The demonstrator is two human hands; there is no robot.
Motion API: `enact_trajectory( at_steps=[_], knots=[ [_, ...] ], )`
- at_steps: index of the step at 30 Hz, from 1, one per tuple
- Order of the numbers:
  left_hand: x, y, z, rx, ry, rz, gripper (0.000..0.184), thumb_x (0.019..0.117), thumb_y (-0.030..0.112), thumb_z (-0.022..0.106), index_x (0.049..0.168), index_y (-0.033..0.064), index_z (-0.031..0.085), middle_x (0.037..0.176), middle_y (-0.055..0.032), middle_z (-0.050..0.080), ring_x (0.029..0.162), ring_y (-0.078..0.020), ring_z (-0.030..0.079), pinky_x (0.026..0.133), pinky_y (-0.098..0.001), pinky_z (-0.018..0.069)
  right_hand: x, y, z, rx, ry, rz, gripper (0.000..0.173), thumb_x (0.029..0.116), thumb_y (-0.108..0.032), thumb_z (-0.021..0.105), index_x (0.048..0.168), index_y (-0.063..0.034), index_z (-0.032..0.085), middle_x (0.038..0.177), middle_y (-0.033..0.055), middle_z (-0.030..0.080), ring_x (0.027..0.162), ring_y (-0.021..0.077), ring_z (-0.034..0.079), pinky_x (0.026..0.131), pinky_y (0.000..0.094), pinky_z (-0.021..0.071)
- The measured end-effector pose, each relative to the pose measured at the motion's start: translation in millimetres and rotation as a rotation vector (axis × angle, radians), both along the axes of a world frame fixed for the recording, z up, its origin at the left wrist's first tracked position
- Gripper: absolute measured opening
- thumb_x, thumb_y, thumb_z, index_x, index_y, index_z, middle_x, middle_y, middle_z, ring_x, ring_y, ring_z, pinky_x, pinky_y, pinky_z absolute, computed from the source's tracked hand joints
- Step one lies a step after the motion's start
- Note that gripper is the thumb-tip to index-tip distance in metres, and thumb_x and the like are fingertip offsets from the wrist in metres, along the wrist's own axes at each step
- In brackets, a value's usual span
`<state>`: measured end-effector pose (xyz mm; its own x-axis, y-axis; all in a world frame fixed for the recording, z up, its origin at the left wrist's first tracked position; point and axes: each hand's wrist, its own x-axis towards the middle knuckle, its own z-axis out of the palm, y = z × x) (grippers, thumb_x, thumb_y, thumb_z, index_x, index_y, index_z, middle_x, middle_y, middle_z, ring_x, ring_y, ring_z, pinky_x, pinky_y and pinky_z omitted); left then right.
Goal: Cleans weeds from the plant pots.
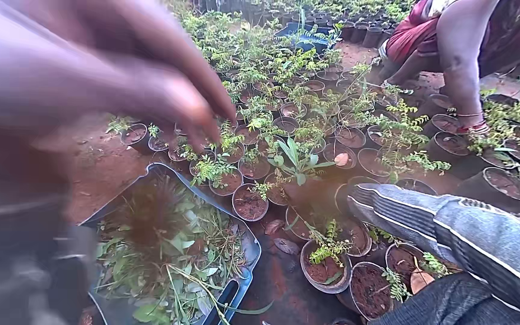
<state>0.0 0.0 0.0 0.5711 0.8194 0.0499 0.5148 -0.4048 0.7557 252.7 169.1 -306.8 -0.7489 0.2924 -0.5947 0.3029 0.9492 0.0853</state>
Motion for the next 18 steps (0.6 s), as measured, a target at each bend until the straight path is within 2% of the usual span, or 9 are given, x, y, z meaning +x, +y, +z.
enact_trajectory(
  at_steps=[1,2,5,7,8,10,12,14,18],
  knots=[
    [25,10,-46,-0.027,0.209,0.092,0.020,0.0999,0.029,0.067,0.113,0.0208,0.079,0.099,0.0068,0.079,0.080,-0.0046,0.074,0.068,-0.0242,0.0641,1,0,1,-0.005,0.003,-0.016,0.032,0.1089,-0.010,0.043,0.132,0.0057,0.059,0.133,0.0249,0.062,0.124,0.0392,0.060,0.102,0.0537,0.0454],
    [50,23,-87,-0.149,0.405,0.147,0.021,0.1009,0.030,0.065,0.113,0.0195,0.079,0.094,0.0032,0.077,0.078,-0.0092,0.071,0.069,-0.0327,0.0602,1,-1,1,-0.004,0.000,-0.018,0.032,0.1087,-0.009,0.043,0.132,0.0049,0.059,0.133,0.0238,0.062,0.124,0.0384,0.060,0.103,0.0534,0.0456],
    [97,56,-211,-0.423,0.812,0.139,0.037,0.1033,0.023,0.061,0.136,0.0074,0.065,0.112,-0.0202,0.072,0.103,-0.0379,0.070,0.091,-0.0638,0.0535,6,3,2,-0.034,0.013,0.018,0.036,0.1089,-0.004,0.036,0.138,0.0070,0.054,0.141,0.0224,0.059,0.129,0.0358,0.058,0.106,0.0507,0.0460],
    [108,56,-278,-0.347,0.892,0.125,0.042,0.1001,0.019,0.063,0.139,0.0034,0.059,0.128,-0.0219,0.067,0.119,-0.0410,0.065,0.098,-0.0641,0.0513,14,6,1,-0.132,0.101,-0.050,0.035,0.1090,-0.005,0.038,0.137,0.0075,0.055,0.142,0.0240,0.058,0.133,0.0363,0.055,0.110,0.0499,0.0425],
    [110,55,-302,-0.291,0.899,0.101,0.048,0.1025,0.019,0.060,0.146,0.0015,0.052,0.145,-0.0208,0.058,0.134,-0.0383,0.057,0.111,-0.0589,0.0446,18,8,-1,-0.150,0.142,-0.060,0.035,0.1088,-0.005,0.040,0.137,0.0071,0.057,0.141,0.0247,0.058,0.132,0.0370,0.055,0.110,0.0504,0.0424],
    [107,55,-336,-0.195,0.910,0.050,0.058,0.1071,0.023,0.053,0.157,-0.0007,0.036,0.163,-0.0202,0.038,0.153,-0.0339,0.035,0.126,-0.0527,0.0248,19,9,-4,-0.137,0.166,-0.075,0.034,0.1091,-0.009,0.041,0.136,0.0041,0.057,0.138,0.0241,0.060,0.130,0.0378,0.057,0.107,0.0529,0.0446],
    [107,55,-354,-0.160,0.954,0.028,0.063,0.1104,0.031,0.044,0.162,0.0000,0.026,0.170,-0.0189,0.025,0.160,-0.0308,0.020,0.129,-0.0526,0.0132,17,11,-7,-0.145,0.151,-0.128,0.035,0.1096,-0.017,0.044,0.138,-0.0007,0.055,0.137,0.0233,0.059,0.129,0.0387,0.058,0.103,0.0561,0.0459],
    [109,53,-364,-0.194,0.986,0.034,0.066,0.1108,0.034,0.041,0.164,0.0007,0.020,0.173,-0.0177,0.016,0.161,-0.0294,0.012,0.129,-0.0543,0.0081,15,13,-11,-0.163,0.172,-0.159,0.037,0.1076,-0.023,0.050,0.138,-0.0025,0.056,0.131,0.0229,0.063,0.123,0.0391,0.062,0.098,0.0580,0.0481],
    [114,51,-370,-0.282,0.993,0.065,0.073,0.1099,0.035,0.044,0.166,0.0024,0.010,0.174,-0.0167,0.006,0.162,-0.0296,0.004,0.128,-0.0568,0.0068,12,22,-16,-0.232,0.136,-0.186,0.042,0.1071,-0.028,0.052,0.138,0.0001,0.055,0.126,0.0255,0.065,0.115,0.0422,0.065,0.095,0.0630,0.0470]
  ],
)
